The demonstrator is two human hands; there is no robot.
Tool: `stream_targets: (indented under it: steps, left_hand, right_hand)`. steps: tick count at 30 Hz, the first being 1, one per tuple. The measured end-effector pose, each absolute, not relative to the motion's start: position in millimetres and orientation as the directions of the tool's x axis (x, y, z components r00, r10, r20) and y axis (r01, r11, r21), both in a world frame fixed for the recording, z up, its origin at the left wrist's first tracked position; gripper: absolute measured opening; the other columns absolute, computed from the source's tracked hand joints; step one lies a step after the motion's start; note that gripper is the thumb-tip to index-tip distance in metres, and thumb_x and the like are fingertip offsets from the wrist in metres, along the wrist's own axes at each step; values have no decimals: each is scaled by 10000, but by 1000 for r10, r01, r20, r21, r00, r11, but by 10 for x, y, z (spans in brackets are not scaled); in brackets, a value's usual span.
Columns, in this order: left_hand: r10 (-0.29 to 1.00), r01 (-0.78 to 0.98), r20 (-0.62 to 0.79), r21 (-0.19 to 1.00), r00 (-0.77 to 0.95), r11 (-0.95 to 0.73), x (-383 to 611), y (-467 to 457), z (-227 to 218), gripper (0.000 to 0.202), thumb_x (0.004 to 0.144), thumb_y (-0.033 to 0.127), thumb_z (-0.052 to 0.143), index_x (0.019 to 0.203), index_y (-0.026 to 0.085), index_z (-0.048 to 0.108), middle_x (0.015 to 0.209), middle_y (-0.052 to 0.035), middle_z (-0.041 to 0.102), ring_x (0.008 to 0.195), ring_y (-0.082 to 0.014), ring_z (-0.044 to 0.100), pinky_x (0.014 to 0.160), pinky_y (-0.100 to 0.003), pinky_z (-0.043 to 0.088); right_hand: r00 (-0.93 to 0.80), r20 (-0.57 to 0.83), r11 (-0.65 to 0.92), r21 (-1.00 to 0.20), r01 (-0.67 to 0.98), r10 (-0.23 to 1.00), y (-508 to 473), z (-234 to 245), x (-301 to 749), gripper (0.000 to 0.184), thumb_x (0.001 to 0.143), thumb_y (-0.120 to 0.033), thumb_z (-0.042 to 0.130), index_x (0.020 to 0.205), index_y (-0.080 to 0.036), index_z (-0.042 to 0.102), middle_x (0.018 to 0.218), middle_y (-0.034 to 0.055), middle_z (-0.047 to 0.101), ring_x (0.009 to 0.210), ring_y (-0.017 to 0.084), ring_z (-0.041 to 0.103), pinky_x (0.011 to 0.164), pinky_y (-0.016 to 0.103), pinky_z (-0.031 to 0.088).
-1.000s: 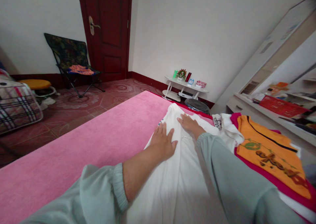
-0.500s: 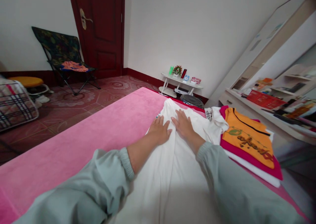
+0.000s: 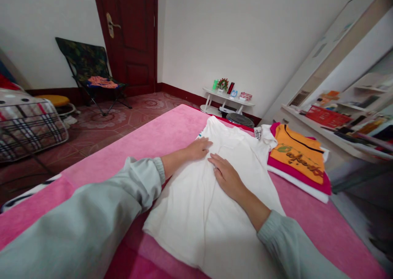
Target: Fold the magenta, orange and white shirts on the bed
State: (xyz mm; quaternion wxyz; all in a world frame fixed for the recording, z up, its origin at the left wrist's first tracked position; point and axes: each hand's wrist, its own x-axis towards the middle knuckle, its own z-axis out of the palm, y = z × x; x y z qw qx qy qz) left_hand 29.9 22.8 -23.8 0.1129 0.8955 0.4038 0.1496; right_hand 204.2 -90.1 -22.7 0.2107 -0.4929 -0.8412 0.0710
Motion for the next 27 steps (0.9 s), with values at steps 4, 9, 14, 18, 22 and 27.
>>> stream_targets:
  steps: [4,9,14,18,22,27]
  left_hand:
    - [700,655,165,257,694,-710,-56,-147,-260,598,962,429,306,1458,95,288,1553,-172,176,1440,-251,132,1163,-375,132]
    - [667,639,49,241,743,-730,-473,-601,-142,682,954,526,282,1490,111,201,1568,-164,89,1447,-262,69,1164,-411,92]
    - [612,604,-89,322,786,-729,-727,-874,54,910,825,679,455,1507,156,155,1573,-157,12,1444,-304,53,1159,-420,107]
    - [563,591,-193,370,804,-717,-809,-1033,220,1097,654,720,633,1504,190,187,1573,-162,-11,1436,-352,47,1154,-443,123]
    - [502,516,-151,415,851,-749,-773,-1183,345,1049,587,672,725,1457,233,337,1579,-132,34,1431,-374,55,1152,-477,128]
    - [489,440,-57,537,870,-720,-694,-1346,334,883,798,614,576,1503,242,195,1578,-103,78,1439,-294,118,1160,-416,165]
  right_hand:
    - [-432,355,547,-359,757,830,-875,-235,2064,442,860,-129,374,1249,-192,575,1391,109,498,1321,226,412,1096,498,306]
    - [-446,475,644,-439,627,758,-961,-208,2069,374,762,-50,454,1041,-195,655,1221,92,613,1158,212,544,1020,405,402]
    - [-548,462,714,-523,466,697,-1178,-61,2035,392,601,59,435,835,-200,612,1015,47,599,951,169,577,853,310,452]
    - [-609,401,714,-538,448,684,-1255,15,2033,310,596,66,459,699,-193,595,849,23,567,858,162,553,796,293,425]
    - [-637,379,720,-537,439,671,-1247,35,2047,273,635,45,511,701,-191,629,811,20,570,830,161,546,784,296,408]
    - [-642,385,730,-525,438,663,-1246,42,2041,268,609,47,500,683,-188,604,766,10,571,803,160,535,772,294,395]
